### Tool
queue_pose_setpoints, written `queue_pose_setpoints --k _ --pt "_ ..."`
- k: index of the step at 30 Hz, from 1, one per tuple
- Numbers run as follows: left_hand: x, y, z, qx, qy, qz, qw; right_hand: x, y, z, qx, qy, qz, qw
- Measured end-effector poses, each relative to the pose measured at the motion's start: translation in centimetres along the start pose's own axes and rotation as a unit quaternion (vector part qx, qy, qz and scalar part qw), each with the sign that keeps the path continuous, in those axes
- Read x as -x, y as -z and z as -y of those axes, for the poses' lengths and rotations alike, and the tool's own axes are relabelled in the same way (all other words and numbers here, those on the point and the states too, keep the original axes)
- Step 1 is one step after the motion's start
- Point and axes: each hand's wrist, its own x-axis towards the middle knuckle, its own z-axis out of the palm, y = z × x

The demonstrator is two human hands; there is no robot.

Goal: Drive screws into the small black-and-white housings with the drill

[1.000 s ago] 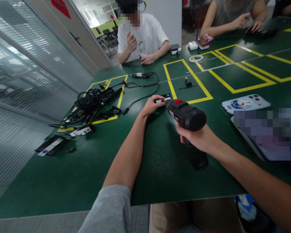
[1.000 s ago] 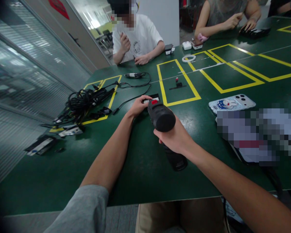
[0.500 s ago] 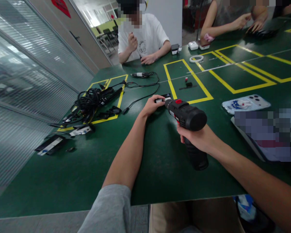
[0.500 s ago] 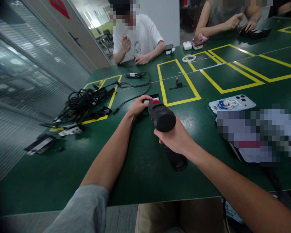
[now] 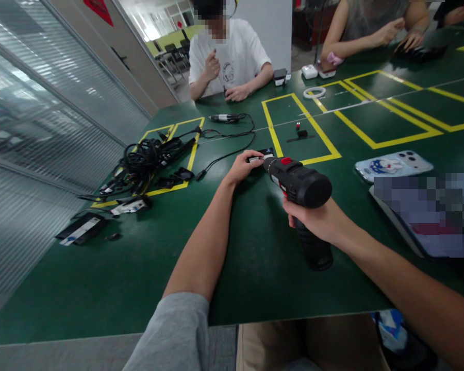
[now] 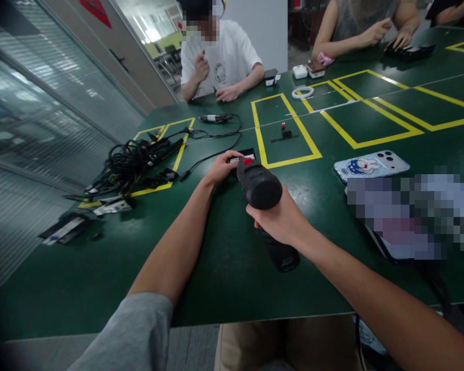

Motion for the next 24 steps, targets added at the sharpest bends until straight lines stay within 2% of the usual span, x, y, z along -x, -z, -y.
queue_pose_setpoints --k 8,24 --pt "0.03 -0.05 -0.11 0.021 0.013 -0.003 1.0 0.02 -0.13 -0.1 0.002 0.001 -0.004 1.0" --pt "-0.16 -0.01 0.28 0.004 -0.008 -0.009 1.0 -0.17 -0.11 -0.54 0.013 -0.003 -0.007 1.0"
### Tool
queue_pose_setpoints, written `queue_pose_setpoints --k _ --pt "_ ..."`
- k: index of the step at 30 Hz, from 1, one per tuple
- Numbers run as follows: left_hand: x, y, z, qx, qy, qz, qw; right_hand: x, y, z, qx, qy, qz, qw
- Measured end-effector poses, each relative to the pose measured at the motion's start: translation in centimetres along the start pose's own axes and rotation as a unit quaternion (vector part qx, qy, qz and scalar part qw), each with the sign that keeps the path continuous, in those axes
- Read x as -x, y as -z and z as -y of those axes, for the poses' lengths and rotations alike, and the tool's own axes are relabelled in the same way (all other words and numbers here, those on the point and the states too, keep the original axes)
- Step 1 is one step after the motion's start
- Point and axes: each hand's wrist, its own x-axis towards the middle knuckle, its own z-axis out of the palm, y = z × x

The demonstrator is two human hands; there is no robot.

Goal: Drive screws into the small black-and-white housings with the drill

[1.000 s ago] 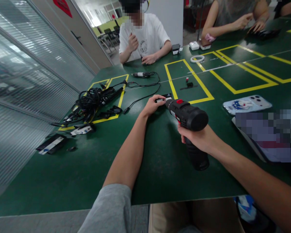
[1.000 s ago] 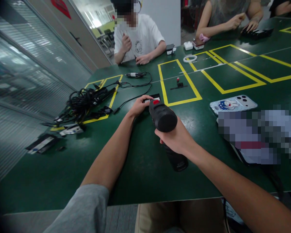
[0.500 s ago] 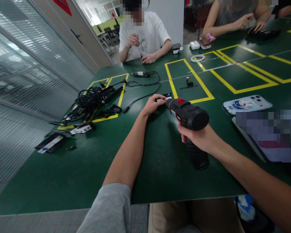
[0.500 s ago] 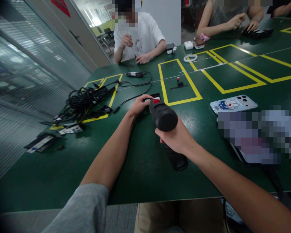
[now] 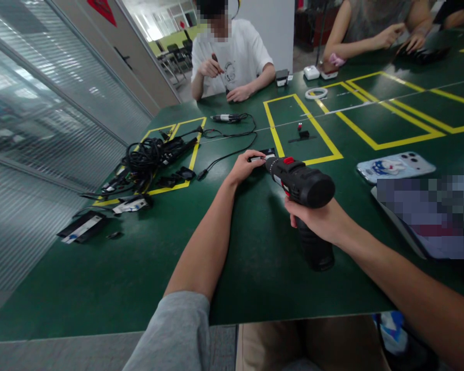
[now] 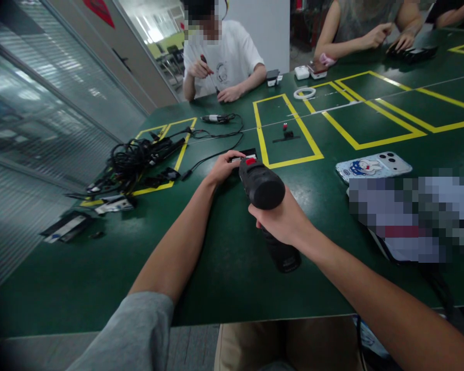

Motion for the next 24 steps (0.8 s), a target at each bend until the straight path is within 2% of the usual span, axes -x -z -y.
queue_pose_setpoints --k 6,24 --pt "0.04 -0.04 0.03 0.004 0.003 0.0 1.0 0.15 0.04 0.63 -0.006 -0.002 0.002 1.0" --pt "0.12 -0.09 -0.12 0.001 0.006 0.007 1.0 -0.26 -0.1 -0.08 -0.009 -0.002 -0.002 1.0"
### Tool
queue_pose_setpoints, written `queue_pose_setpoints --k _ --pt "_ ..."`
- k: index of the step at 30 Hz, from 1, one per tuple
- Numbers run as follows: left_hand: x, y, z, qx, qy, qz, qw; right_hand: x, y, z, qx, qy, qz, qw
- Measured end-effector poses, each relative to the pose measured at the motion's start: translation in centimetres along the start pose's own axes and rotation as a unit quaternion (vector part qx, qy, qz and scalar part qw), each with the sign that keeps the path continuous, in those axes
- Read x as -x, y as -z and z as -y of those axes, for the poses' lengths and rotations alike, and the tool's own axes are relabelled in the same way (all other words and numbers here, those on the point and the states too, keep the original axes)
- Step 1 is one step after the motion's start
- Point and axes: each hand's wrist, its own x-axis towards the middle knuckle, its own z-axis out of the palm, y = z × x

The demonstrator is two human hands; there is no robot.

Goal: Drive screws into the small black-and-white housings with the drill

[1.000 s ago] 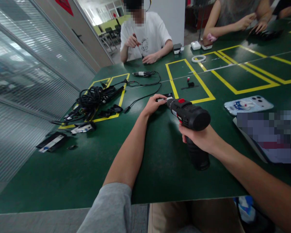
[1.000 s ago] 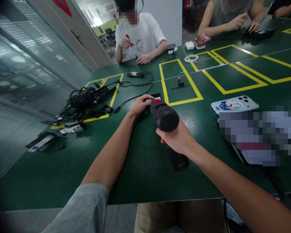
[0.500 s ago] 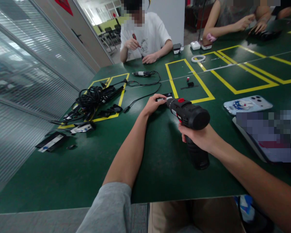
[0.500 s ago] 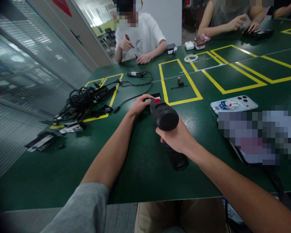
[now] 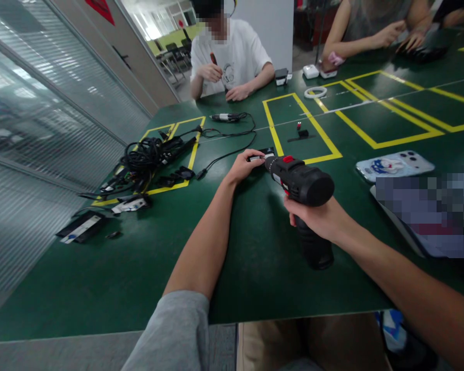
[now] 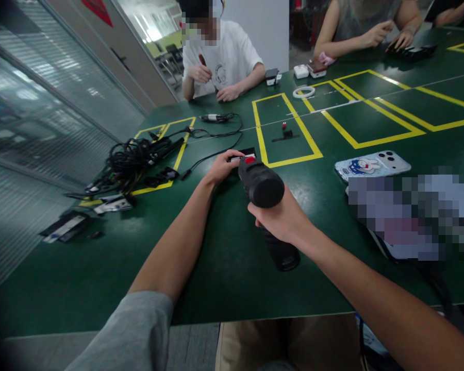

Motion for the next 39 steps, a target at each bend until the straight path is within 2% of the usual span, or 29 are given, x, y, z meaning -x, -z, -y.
queue_pose_setpoints --k 13,22,30,39 --pt "-0.25 0.19 0.61 -0.01 -0.003 0.013 1.0 0.23 0.18 0.12 0.009 0.013 0.011 1.0" --pt "0.03 0.12 -0.35 -0.023 0.004 0.014 1.0 0.29 0.38 0.17 0.01 0.011 0.019 1.0" --pt "-0.18 0.18 0.39 -0.008 0.01 0.016 1.0 0.32 0.18 0.24 0.007 0.008 0.006 1.0" --pt "-0.05 0.18 0.02 -0.01 -0.003 0.011 1.0 0.4 0.29 0.23 0.011 0.012 0.011 1.0"
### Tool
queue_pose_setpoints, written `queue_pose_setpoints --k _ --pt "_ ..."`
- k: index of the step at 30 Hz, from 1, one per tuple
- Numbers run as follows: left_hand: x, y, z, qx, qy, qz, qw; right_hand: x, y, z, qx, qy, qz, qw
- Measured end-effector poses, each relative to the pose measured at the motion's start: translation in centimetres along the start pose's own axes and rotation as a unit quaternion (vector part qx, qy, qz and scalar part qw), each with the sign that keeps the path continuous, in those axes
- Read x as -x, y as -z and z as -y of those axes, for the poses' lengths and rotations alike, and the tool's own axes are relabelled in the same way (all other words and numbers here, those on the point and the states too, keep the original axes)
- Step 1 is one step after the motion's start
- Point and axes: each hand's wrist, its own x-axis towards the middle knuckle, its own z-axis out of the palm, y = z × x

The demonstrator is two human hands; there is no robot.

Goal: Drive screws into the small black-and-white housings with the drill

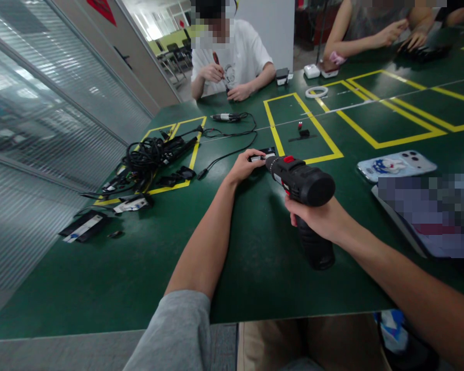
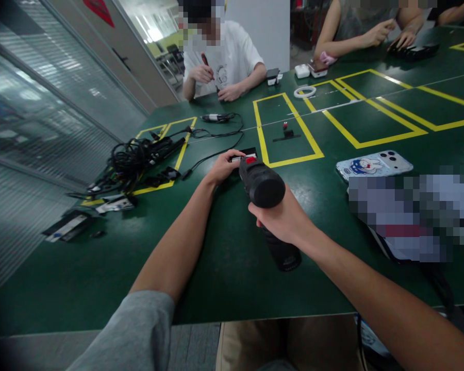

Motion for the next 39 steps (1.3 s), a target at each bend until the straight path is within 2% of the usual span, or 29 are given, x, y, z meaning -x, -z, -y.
queue_pose_setpoints --k 39 --pt "0.03 -0.19 -0.1 0.015 0.01 -0.011 1.0 -0.12 -0.08 -0.18 -0.006 0.011 -0.001 1.0"
